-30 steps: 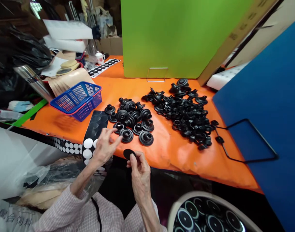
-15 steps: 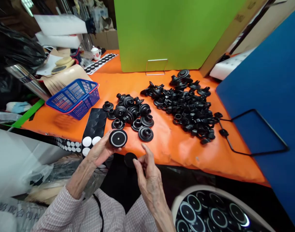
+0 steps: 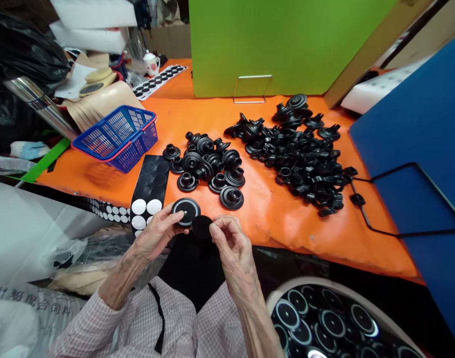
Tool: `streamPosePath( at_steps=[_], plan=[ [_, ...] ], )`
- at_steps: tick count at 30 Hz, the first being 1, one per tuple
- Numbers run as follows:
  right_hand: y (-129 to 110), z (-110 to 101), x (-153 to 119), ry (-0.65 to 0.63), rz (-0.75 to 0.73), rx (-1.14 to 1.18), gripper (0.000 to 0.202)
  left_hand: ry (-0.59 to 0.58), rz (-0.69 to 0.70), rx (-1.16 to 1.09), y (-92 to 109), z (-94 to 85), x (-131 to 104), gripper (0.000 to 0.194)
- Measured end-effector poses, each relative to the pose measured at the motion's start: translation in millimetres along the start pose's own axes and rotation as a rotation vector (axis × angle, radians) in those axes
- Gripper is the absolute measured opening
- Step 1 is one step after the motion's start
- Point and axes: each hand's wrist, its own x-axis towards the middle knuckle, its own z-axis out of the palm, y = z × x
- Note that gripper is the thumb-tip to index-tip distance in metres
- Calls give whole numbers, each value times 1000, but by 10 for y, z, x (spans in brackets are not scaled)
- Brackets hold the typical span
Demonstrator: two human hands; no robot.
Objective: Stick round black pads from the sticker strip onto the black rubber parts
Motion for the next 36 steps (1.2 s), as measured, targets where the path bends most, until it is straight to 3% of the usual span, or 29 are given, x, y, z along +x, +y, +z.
streamPosePath(
  at_steps=[12,28,36],
  plan=[
    [74,253,10,80,4,-14,31,-101,-30,45,43,22,-117,48],
    [144,299,-1,124,-46,-50,26,-99,-31,28,-4,31,-111,46],
    [153,358,-17,199,-115,-176,24,-96,-15,11,-98,-28,-87,39]
  ],
)
